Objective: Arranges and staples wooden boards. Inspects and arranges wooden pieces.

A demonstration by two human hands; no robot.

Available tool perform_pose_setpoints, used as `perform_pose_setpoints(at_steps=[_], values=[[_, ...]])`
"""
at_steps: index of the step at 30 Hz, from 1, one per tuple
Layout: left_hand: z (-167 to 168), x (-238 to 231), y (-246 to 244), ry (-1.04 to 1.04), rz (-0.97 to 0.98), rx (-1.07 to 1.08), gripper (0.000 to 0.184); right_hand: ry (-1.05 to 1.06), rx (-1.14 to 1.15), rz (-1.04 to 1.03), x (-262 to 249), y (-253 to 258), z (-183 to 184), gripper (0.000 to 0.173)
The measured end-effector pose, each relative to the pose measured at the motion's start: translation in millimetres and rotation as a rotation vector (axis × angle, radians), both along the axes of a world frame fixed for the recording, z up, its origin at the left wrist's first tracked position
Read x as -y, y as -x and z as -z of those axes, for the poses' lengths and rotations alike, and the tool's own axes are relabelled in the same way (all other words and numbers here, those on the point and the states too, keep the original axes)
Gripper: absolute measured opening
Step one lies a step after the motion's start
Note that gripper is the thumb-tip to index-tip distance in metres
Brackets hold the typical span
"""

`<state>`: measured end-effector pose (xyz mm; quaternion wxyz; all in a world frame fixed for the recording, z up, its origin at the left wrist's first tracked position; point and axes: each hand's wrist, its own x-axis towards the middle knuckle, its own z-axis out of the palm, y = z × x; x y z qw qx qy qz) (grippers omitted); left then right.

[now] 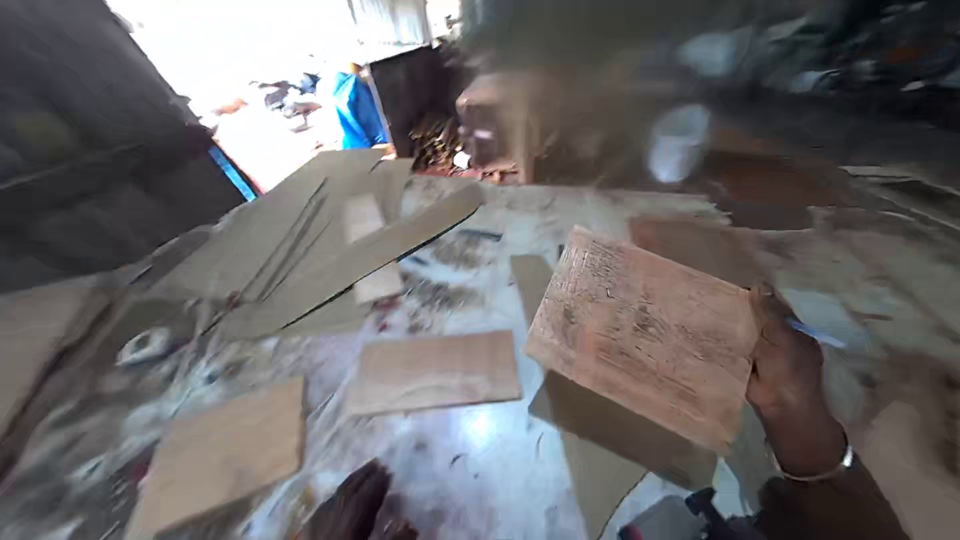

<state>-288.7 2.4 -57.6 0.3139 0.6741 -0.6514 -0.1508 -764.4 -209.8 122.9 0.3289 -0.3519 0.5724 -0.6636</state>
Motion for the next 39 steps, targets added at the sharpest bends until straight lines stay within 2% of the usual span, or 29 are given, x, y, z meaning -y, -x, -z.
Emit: perform_pose_setpoints(at_steps=[1,3,5,7,8,10,11,14,16,18,21,23,25,28,30,32,35,37,39], values=[[-1.8,-0.8,4.7,0.077,0.117,-0.286,0.073,-0.078,0.038,-0.044,-9.7,-30.9,11.2,0.039],[-29.7,0.6,28.9,0.182,0.289,-0.761,0.087,-0.204,0.125,-0.130,-30.2,-88.2,36.8,0.033],[-68.1,0.9,44.6,0.265,0.419,-0.987,0.096,-0.273,0.154,-0.246,-49.6,-134.5,64.6,0.030],[-82.5,-9.3,32.0,0.339,0.459,-1.003,0.092,-0.315,0.170,-0.317,-68.6,-180.2,90.6,0.030],[-84.2,-14.7,17.8,0.362,0.426,-0.986,0.083,-0.322,0.173,-0.341,-77.2,-200.4,100.3,0.032],[-77.6,-22.2,-20.4,0.379,0.323,-0.954,0.061,-0.322,0.100,-0.362,-90.4,-229.5,115.0,0.035],[-69.2,-28.2,-42.6,0.354,0.307,-0.946,0.058,-0.330,0.027,-0.357,-97.1,-240.7,121.6,0.035],[-38.9,-46.5,-93.2,0.207,0.246,-1.035,0.069,-0.376,-0.150,-0.312,-110.2,-269.1,132.3,0.034],[-25.4,-54.4,-115.5,0.098,0.253,-1.069,0.064,-0.421,-0.226,-0.290,-118.7,-280.1,136.8,0.034],[-20.9,-57.9,-137.7,-0.006,0.340,-1.011,0.059,-0.441,-0.253,-0.253,-131.0,-288.0,138.6,0.031],[-19.4,-59.0,-164.1,-0.133,0.401,-0.750,0.054,-0.376,-0.279,-0.193,-149.0,-298.3,136.5,0.023],[-14.0,-61.3,-171.4,-0.173,0.382,-0.570,0.050,-0.302,-0.361,-0.226,-154.0,-298.7,134.2,0.027],[-8.5,-62.9,-172.8,-0.167,0.366,-0.419,0.042,-0.289,-0.593,-0.280,-150.9,-297.4,128.4,0.040],[-7.0,-61.3,-168.6,-0.085,0.411,-0.188,0.032,-0.249,-1.028,-0.268,-145.9,-285.6,122.4,0.051],[-8.9,-53.4,-172.2,0.000,0.432,-0.168,0.031,-0.209,-1.094,-0.275,-150.5,-284.5,114.2,0.049],[-11.8,-42.1,-180.7,0.045,0.375,-0.158,0.028,-0.255,-1.015,-0.345,-174.3,-293.9,112.9,0.053],[-18.5,-10.3,-197.6,0.077,0.213,0.003,0.031,-0.341,-1.010,-0.442,-218.1,-332.6,137.0,0.074],[-25.2,16.9,-205.8,-0.011,0.117,0.132,0.041,-0.362,-1.126,-0.454,-231.4,-354.2,160.1,0.087],[-27.0,44.3,-214.6,-0.091,0.041,0.239,0.056,-0.362,-1.242,-0.397,-225.1,-358.2,175.0,0.094]])
